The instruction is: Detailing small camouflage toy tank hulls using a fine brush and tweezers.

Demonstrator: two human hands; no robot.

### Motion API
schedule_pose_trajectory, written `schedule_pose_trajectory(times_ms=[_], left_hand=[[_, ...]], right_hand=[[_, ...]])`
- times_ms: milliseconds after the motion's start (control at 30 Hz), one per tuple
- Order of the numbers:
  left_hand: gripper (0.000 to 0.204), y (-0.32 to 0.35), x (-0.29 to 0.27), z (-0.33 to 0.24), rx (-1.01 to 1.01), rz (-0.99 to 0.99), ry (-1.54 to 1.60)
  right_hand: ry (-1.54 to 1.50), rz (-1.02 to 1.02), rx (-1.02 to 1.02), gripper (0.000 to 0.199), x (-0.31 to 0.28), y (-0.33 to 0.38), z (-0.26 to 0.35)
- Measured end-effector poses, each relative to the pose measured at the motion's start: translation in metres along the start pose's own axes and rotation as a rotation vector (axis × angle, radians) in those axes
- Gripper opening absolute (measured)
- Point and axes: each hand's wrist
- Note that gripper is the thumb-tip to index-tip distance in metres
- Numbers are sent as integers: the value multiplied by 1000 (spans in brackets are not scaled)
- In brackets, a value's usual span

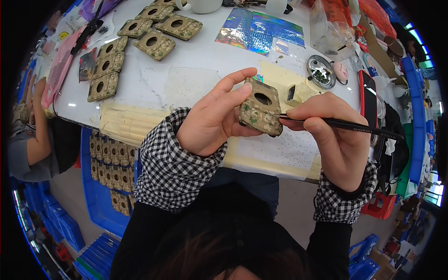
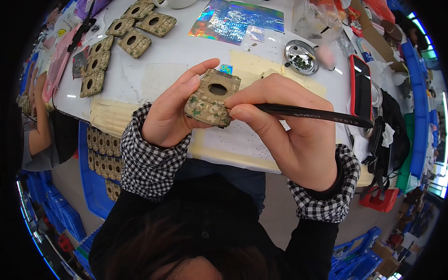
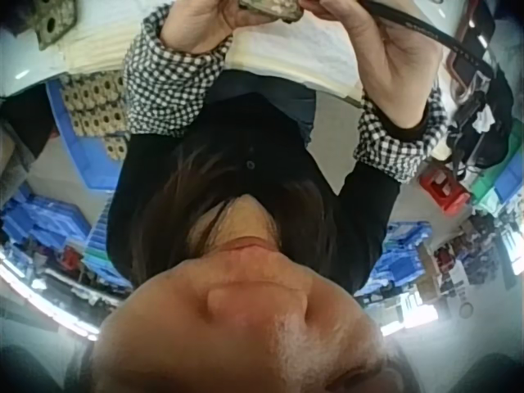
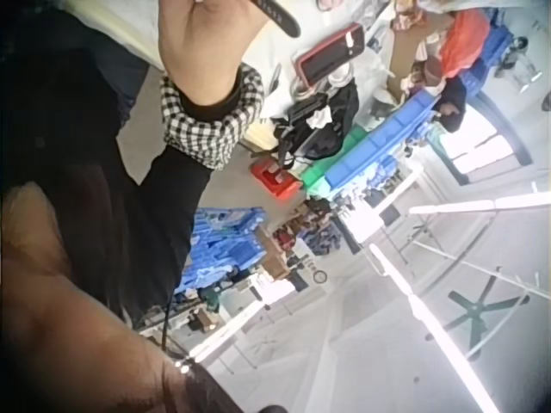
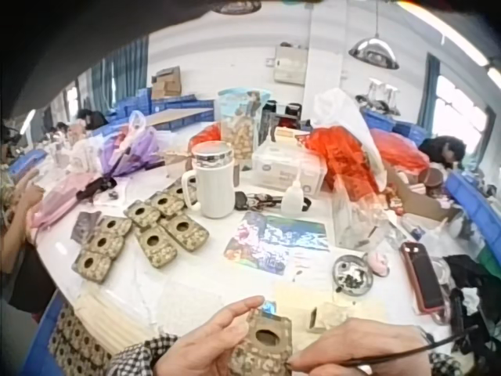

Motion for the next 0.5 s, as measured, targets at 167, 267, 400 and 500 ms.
schedule_pose_trajectory(times_ms=[167,267,400,500], left_hand=[[53,0,1,0,0,-3,3],[53,0,-1,0,2,-4,-2],[53,0,-1,1,8,-5,-5],[53,-1,-1,1,5,-2,-8]], right_hand=[[7,6,8,20,-1,0,1],[9,10,6,19,0,-1,2],[20,12,0,19,0,-2,2],[16,6,4,19,0,-1,2]])
Point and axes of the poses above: each hand's wrist, its own y-axis away from the middle knuckle, its own x-axis out of the palm, z = x × y, and after that the axes turned 11 degrees about -x, right-handed
